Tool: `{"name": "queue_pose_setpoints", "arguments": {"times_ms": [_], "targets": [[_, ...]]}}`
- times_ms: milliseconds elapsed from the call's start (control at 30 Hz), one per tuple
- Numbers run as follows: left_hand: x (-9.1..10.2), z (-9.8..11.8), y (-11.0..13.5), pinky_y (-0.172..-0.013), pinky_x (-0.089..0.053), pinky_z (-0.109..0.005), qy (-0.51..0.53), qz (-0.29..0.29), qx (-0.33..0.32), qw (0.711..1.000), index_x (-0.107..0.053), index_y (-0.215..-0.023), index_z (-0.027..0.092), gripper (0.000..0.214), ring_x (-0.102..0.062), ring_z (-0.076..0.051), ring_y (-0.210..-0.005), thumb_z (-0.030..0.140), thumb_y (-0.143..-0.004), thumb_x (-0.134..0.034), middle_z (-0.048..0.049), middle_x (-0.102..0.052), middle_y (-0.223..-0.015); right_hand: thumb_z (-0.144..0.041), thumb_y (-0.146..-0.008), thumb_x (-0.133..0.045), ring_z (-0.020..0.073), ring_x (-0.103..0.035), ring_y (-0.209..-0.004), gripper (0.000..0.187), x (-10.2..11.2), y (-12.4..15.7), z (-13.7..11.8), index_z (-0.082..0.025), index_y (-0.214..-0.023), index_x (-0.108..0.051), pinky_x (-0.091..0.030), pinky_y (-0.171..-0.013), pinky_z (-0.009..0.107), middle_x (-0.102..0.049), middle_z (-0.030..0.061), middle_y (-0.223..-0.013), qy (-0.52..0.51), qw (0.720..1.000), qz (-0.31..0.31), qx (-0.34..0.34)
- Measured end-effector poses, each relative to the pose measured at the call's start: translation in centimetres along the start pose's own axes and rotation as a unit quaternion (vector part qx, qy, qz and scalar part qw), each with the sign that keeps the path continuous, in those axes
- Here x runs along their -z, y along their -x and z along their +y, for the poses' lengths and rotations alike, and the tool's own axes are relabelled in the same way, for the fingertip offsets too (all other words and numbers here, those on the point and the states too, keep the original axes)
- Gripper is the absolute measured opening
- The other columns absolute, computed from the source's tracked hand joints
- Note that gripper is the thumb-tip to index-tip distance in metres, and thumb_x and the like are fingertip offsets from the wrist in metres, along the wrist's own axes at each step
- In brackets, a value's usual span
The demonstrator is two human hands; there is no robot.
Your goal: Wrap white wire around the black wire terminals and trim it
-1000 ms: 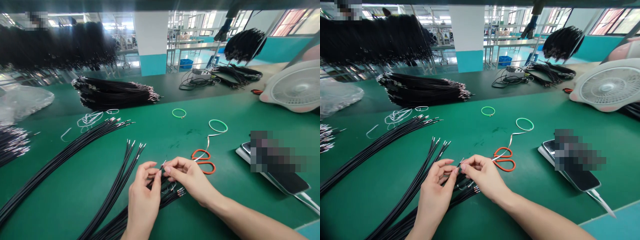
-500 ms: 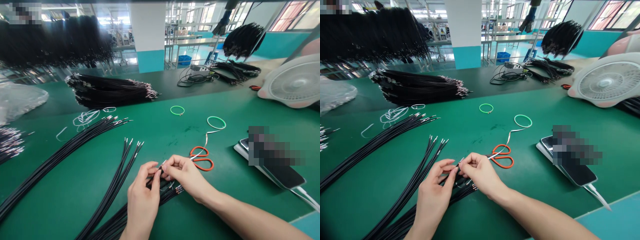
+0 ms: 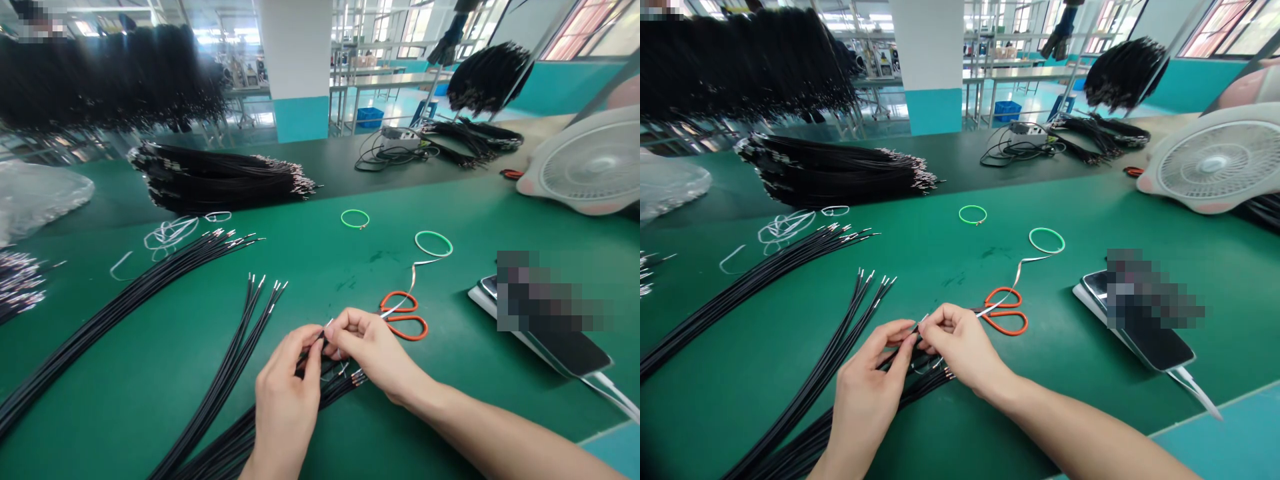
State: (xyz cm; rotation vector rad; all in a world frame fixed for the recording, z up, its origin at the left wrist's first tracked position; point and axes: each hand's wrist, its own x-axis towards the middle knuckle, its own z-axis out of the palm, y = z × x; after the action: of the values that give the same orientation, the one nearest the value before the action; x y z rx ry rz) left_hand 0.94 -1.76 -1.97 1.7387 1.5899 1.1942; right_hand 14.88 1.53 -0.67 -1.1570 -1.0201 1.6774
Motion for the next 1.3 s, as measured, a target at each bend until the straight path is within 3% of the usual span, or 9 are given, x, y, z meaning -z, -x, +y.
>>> {"name": "queue_pose_setpoints", "arguments": {"times_ms": [200, 267, 367, 467, 667, 867, 1067, 1300], "targets": [[0.1, 0.0, -0.1, -0.081, -0.050, -0.018, 0.007, -0.005, -0.080, 0.997, -0.067, -0.105, 0.023, 0.022, -0.063, -0.007, -0.085, 0.015, -0.090, -0.052, 0.0015, -0.066, -0.095, -0.033, -0.077, -0.068, 0.0086, -0.056, -0.061, 0.025, -0.1, -0.1, 0.1, -0.012, -0.074, -0.055, -0.045, -0.061, 0.021, -0.062, 0.0017, -0.067, 0.001, 1.000, 0.002, 0.007], [0.2, 0.0, -0.2, -0.080, -0.051, -0.020, 0.019, -0.015, -0.050, 0.998, -0.068, -0.106, 0.023, 0.022, -0.063, -0.009, -0.085, 0.019, -0.091, -0.052, 0.0002, -0.065, -0.094, -0.035, -0.077, -0.068, 0.0091, -0.056, -0.062, 0.026, 0.0, -0.2, 0.1, -0.012, -0.074, -0.056, -0.045, -0.062, 0.022, -0.061, 0.0018, -0.067, 0.006, 1.000, 0.000, 0.014], [0.4, 0.0, -0.3, -0.077, -0.053, -0.023, 0.074, -0.041, 0.052, 0.995, -0.067, -0.109, 0.021, 0.024, -0.062, -0.012, -0.086, 0.027, -0.091, -0.052, -0.0025, -0.062, -0.095, -0.037, -0.076, -0.070, 0.0109, -0.058, -0.068, 0.027, 0.2, -0.2, 0.2, -0.012, -0.079, -0.060, -0.047, -0.068, 0.024, -0.064, 0.0035, -0.074, 0.020, 0.999, -0.016, 0.031], [0.5, 0.2, -0.6, -0.070, -0.054, -0.022, 0.132, -0.048, 0.137, 0.981, -0.066, -0.109, 0.019, 0.027, -0.061, -0.013, -0.085, 0.034, -0.089, -0.054, -0.0044, -0.061, -0.099, -0.038, -0.078, -0.067, 0.0133, -0.060, -0.075, 0.028, 0.2, -0.2, 0.2, -0.012, -0.087, -0.064, -0.047, -0.074, 0.027, -0.066, 0.0058, -0.083, 0.043, 0.998, -0.027, 0.044], [0.8, 0.6, -1.4, -0.063, -0.050, -0.019, 0.230, -0.041, 0.255, 0.938, -0.066, -0.104, 0.013, 0.036, -0.057, -0.009, -0.068, 0.038, -0.078, -0.068, -0.0069, -0.066, -0.097, -0.039, -0.082, -0.064, 0.0134, -0.057, -0.071, 0.027, 0.2, 0.0, 0.3, -0.012, -0.083, -0.064, -0.045, -0.068, 0.026, -0.064, 0.0046, -0.076, 0.104, 0.992, -0.019, 0.064], [0.7, 0.8, -1.8, -0.053, -0.043, -0.017, 0.242, -0.022, 0.273, 0.931, -0.068, -0.092, 0.010, 0.040, -0.049, -0.007, -0.059, 0.045, -0.075, -0.070, -0.0036, -0.062, -0.073, -0.036, -0.085, -0.060, 0.0112, -0.052, -0.063, 0.024, -0.1, 0.5, 0.0, -0.013, -0.080, -0.061, -0.040, -0.059, 0.023, -0.061, 0.0024, -0.070, 0.135, 0.987, -0.006, 0.084], [0.5, 0.3, -1.7, -0.054, -0.039, -0.018, 0.252, -0.022, 0.280, 0.926, -0.068, -0.094, 0.010, 0.040, -0.046, -0.007, -0.059, 0.046, -0.075, -0.070, -0.0034, -0.061, -0.077, -0.032, -0.085, -0.059, 0.0109, -0.050, -0.061, 0.022, -0.4, 0.5, -0.2, -0.013, -0.074, -0.057, -0.038, -0.057, 0.023, -0.058, 0.0012, -0.067, 0.169, 0.980, -0.004, 0.107], [0.6, 0.3, -2.0, -0.050, -0.035, -0.017, 0.350, -0.037, 0.340, 0.872, -0.068, -0.091, 0.010, 0.038, -0.044, -0.005, -0.056, 0.041, -0.070, -0.076, -0.0026, -0.059, -0.074, -0.028, -0.085, -0.058, 0.0116, -0.050, -0.062, 0.018, -0.3, 0.4, -0.2, -0.014, -0.074, -0.058, -0.039, -0.059, 0.024, -0.059, 0.0014, -0.067, 0.205, 0.971, 0.000, 0.124]]}}
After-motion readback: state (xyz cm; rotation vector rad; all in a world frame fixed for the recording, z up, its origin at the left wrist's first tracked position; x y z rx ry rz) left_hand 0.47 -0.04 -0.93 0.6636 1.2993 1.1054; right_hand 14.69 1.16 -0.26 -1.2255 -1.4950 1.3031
